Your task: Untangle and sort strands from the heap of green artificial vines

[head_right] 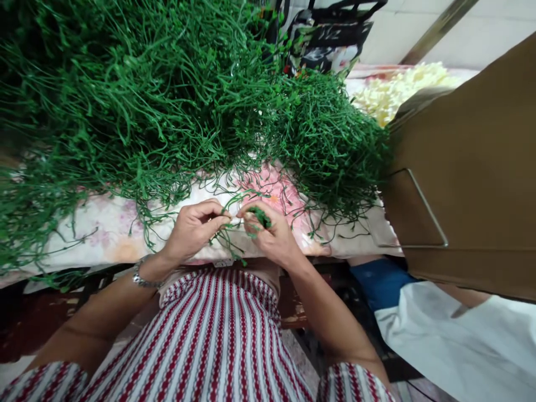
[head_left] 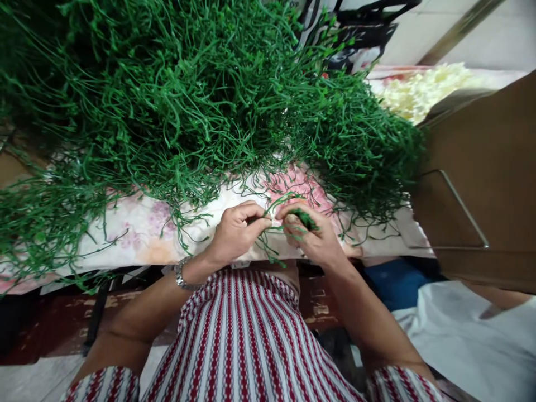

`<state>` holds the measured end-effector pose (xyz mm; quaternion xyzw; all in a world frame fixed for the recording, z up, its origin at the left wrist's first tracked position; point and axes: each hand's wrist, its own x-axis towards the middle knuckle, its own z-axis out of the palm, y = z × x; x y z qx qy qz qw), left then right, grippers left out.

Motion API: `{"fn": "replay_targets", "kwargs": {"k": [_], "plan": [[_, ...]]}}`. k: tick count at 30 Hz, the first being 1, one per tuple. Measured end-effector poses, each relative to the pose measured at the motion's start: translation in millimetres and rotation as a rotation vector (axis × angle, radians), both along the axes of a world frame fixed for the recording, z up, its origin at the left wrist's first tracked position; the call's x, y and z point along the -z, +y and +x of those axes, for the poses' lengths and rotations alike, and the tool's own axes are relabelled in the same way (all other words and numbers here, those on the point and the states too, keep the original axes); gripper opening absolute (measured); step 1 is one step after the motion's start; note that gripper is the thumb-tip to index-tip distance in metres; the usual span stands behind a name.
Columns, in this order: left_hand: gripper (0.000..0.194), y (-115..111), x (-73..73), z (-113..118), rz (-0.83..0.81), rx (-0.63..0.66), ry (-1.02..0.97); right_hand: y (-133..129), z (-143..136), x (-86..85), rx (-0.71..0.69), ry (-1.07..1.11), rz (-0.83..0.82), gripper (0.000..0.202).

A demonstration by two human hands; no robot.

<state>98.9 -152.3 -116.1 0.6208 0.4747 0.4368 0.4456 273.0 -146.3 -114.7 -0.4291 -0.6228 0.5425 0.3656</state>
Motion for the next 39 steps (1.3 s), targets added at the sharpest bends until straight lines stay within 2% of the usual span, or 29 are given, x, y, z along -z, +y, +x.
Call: {"fn": "replay_targets", "kwargs": {"k": [4,8,10,13,17,22,26,31,35,37,39], "plan": [[0.015,-4.3,3.3,7.5,0.175,-0.034,0.123,1.1,-13.5,5.3,-0.066,-0.013,-0.074,0.041],[0.014,-6.5,3.1,8.5,0.179,-0.018,0.148,-2.5,-16.5,9.6,-0.144,-0.004,-0.096,0.038],[0.016,-5.0,3.1,7.8,0.113,-0.015,0.096,-5.9,-16.8,11.3,-0.153,-0.002,-0.136,0.031],[0.021,-1.3,4.0,6.3,-0.072,-0.026,-0.065,-10.4,-17.1,13.6,-0.123,0.016,-0.158,0.025],[0.023,0.7,4.1,6.9,-0.313,-0.059,-0.379,-12.7,-16.6,15.6,-0.155,0.014,-0.086,0.027],[0.014,-4.8,0.6,8.8,-0.465,0.006,-0.748,-13.7,-16.7,14.6,-0.172,0.022,0.064,0.022],[0.017,-11.1,1.4,9.8,-0.533,0.105,-0.857,-12.7,-14.6,16.1,-0.232,0.049,0.244,0.018],[0.024,-11.0,0.3,10.8,-0.596,0.092,-0.894,-13.8,-11.8,23.5,-0.270,-0.031,0.335,0.023],[0.033,0.0,-3.0,5.9,-0.545,0.041,-0.975,-17.2,-8.6,24.8,-0.460,0.061,0.330,0.026],[0.032,4.5,-3.3,4.2,-0.428,-0.017,-0.931,-14.3,-1.3,22.3,-0.388,0.058,0.361,0.024],[0.026,6.1,-2.1,4.4,-0.336,-0.049,-0.833,-8.2,8.3,18.3,-0.216,-0.048,0.369,0.022]]}}
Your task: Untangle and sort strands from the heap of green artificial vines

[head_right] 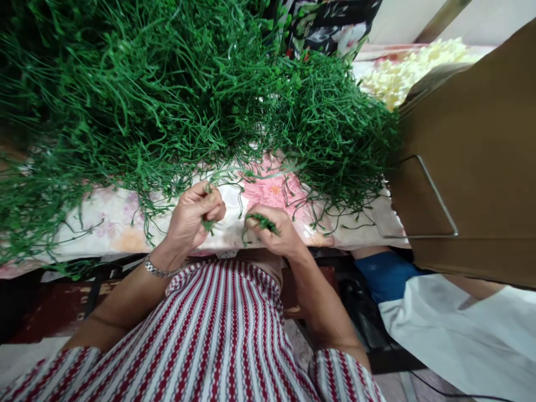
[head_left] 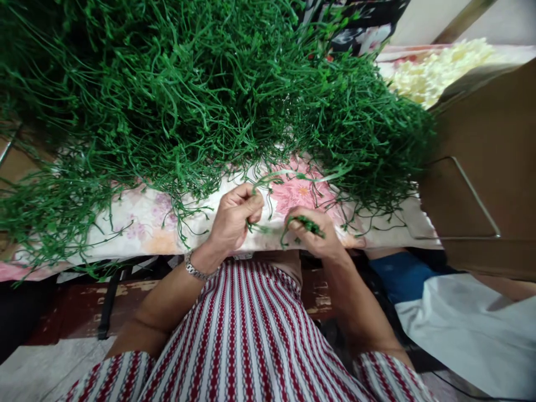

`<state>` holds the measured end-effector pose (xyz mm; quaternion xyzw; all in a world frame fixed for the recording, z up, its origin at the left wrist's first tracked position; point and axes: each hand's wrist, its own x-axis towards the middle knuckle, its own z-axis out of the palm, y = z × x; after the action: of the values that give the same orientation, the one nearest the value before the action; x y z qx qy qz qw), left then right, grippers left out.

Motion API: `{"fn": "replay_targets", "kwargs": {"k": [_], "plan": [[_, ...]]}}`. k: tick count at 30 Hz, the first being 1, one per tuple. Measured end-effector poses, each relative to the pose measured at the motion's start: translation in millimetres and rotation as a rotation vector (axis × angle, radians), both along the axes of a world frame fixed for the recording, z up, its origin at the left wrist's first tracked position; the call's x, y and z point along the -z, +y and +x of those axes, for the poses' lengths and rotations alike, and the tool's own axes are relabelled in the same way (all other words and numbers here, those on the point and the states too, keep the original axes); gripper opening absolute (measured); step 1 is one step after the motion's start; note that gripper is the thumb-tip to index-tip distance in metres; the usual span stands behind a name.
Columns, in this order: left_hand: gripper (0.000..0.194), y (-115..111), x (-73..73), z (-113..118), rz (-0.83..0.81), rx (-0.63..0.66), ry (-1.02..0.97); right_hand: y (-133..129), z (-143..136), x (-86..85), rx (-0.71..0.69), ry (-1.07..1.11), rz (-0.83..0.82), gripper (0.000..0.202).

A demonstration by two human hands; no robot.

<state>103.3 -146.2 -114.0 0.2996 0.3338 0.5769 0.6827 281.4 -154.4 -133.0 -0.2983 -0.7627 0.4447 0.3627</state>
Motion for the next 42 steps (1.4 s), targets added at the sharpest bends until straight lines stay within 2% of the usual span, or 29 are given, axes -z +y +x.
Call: {"fn": "replay_targets", "kwargs": {"k": [3,6,11,13,19,24,27,30,32,34,36,38,40,42], "plan": [[0.024,-1.2,4.8,3.0,0.066,0.000,0.111,8.3,7.8,-6.1,0.166,-0.102,-0.059,0.024],[0.023,-3.6,11.6,9.1,0.153,-0.021,0.198,10.1,-1.7,-9.5,0.267,-0.022,-0.170,0.027],[0.021,-8.3,17.4,21.9,0.247,-0.244,0.404,3.7,-30.2,-4.8,0.131,0.117,-0.428,0.032],[0.020,-9.3,15.9,24.6,0.255,-0.274,0.450,0.4,-36.2,-0.4,0.106,0.167,-0.527,0.034],[0.022,-9.6,6.6,26.5,0.238,-0.100,0.394,-6.2,-40.1,8.1,0.110,0.252,-0.827,0.025],[0.020,-3.1,1.0,28.1,0.163,-0.022,0.286,-8.1,-37.5,6.8,0.161,0.235,-0.853,0.023],[0.020,3.7,-3.4,27.9,0.056,0.015,0.095,-9.7,-37.0,4.1,0.185,0.206,-0.682,0.027],[0.025,12.4,-11.0,23.7,-0.074,0.087,-0.117,-16.5,-41.2,3.6,0.220,0.143,-0.346,0.030],[0.027,20.0,-18.8,17.6,-0.110,0.096,-0.196,-23.8,-43.1,3.3,0.162,0.113,-0.108,0.026],[0.028,27.6,-27.7,9.7,-0.069,0.027,-0.191,-29.3,-37.6,-1.6,0.073,0.059,0.095,0.022],[0.027,32.2,-34.5,1.2,0.014,-0.022,-0.057,-28.4,-19.9,-17.2,0.079,-0.023,0.238,0.018],[0.023,31.5,-35.4,-8.5,0.049,0.000,0.184,-18.7,9.2,-46.0,0.245,-0.123,0.359,0.010],[0.023,26.4,-29.1,-20.9,0.084,-0.134,0.406,0.8,43.2,-82.7,0.486,-0.283,0.530,0.005],[0.022,19.7,-17.6,-36.8,0.112,-0.330,0.731,30.4,74.1,-115.1,0.804,-0.423,0.762,0.004]]}}
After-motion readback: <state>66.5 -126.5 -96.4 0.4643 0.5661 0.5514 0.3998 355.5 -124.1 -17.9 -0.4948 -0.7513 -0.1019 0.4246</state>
